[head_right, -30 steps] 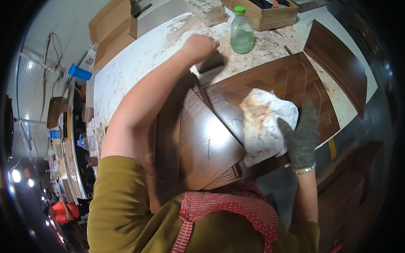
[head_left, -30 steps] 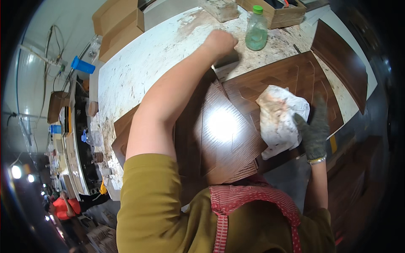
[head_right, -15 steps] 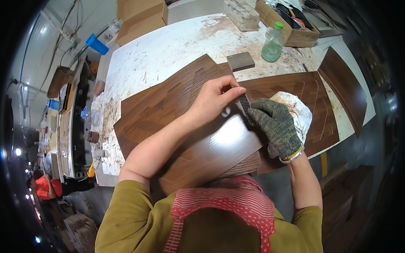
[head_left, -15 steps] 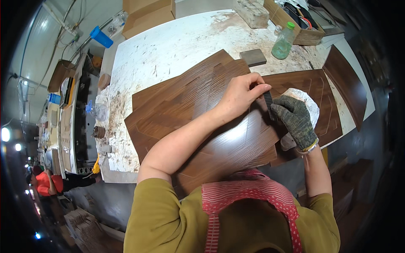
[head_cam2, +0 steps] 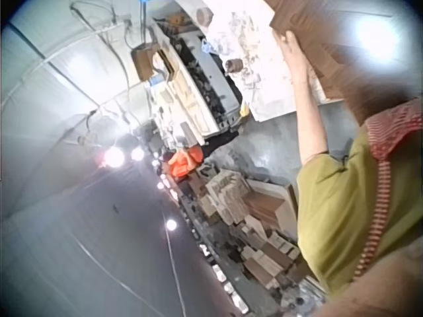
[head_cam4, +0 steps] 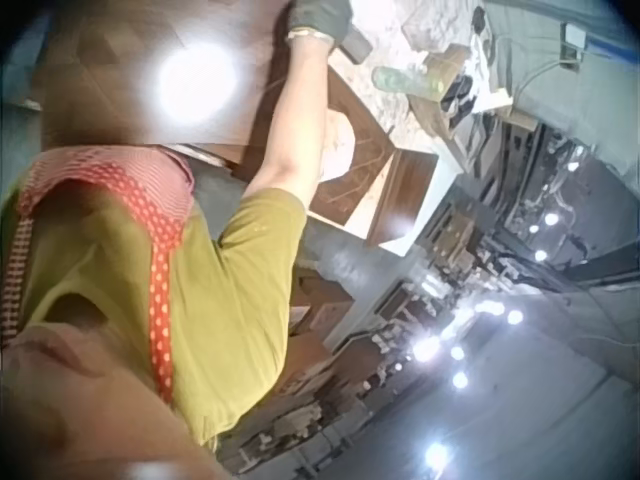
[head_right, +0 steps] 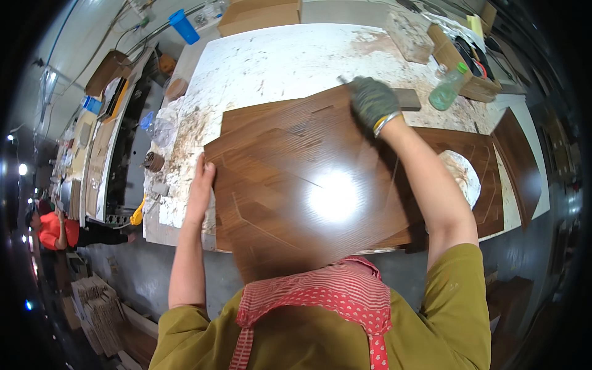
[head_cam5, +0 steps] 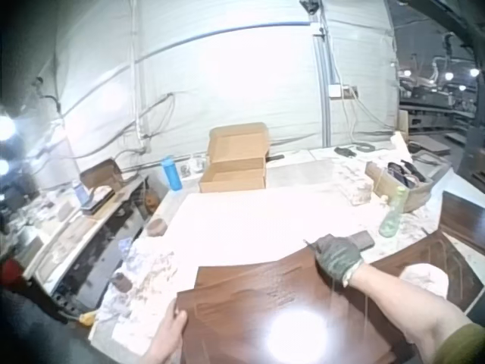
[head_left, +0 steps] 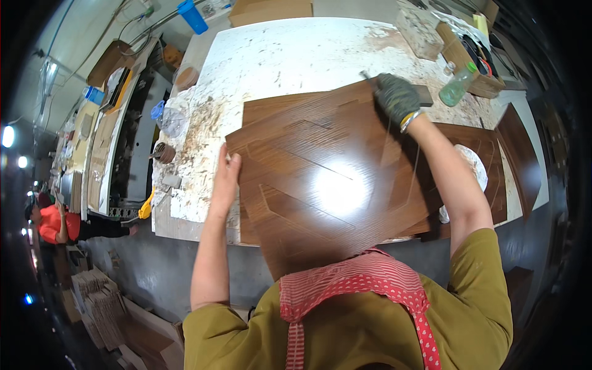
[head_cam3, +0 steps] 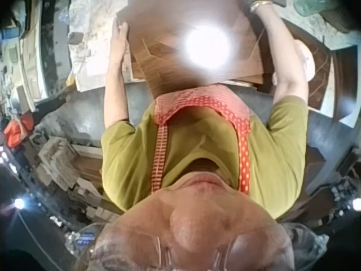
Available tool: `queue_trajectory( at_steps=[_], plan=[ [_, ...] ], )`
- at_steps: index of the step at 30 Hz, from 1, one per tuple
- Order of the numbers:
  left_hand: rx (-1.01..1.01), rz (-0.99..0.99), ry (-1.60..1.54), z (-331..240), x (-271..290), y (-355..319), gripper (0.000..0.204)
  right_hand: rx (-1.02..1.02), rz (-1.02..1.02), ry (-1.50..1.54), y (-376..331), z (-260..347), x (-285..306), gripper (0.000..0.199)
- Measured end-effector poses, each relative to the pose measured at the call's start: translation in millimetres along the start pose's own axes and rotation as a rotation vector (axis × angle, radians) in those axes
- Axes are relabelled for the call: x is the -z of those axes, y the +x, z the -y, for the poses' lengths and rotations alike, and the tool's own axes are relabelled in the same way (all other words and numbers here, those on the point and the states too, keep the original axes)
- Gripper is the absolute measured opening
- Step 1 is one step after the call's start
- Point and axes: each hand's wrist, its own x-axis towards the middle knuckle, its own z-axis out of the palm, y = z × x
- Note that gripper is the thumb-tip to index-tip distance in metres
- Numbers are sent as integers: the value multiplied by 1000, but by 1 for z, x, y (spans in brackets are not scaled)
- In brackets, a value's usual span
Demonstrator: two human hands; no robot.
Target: The person cleans and polishes wooden panels by hand using a cloth and a liquid from a bottle, including wiping the flat surfaces and edges of several panels one by one.
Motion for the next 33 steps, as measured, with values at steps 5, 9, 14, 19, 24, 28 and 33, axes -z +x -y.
queue_trajectory(
  at_steps=[5,9,14,19,24,28,33],
  plan=[
    [-136,-20,-192,33,-20,-13,59,231,185,139,5,72,-35,21],
    [-107,-15,-288,34,-18,1,57,138,86,62,26,104,-34,21],
    [-84,86,-543,29,-9,-9,57,323,346,143,34,151,-22,22],
    [-74,150,-343,26,2,-78,65,392,286,124,41,178,-28,24],
    [-80,148,-338,43,-4,-117,75,617,320,164,38,210,-38,30],
    [-129,33,-339,58,-12,-111,74,681,220,225,39,229,-40,17],
    [-1,1,-370,55,-9,-91,70,601,50,133,46,221,-50,23]
  ],
)
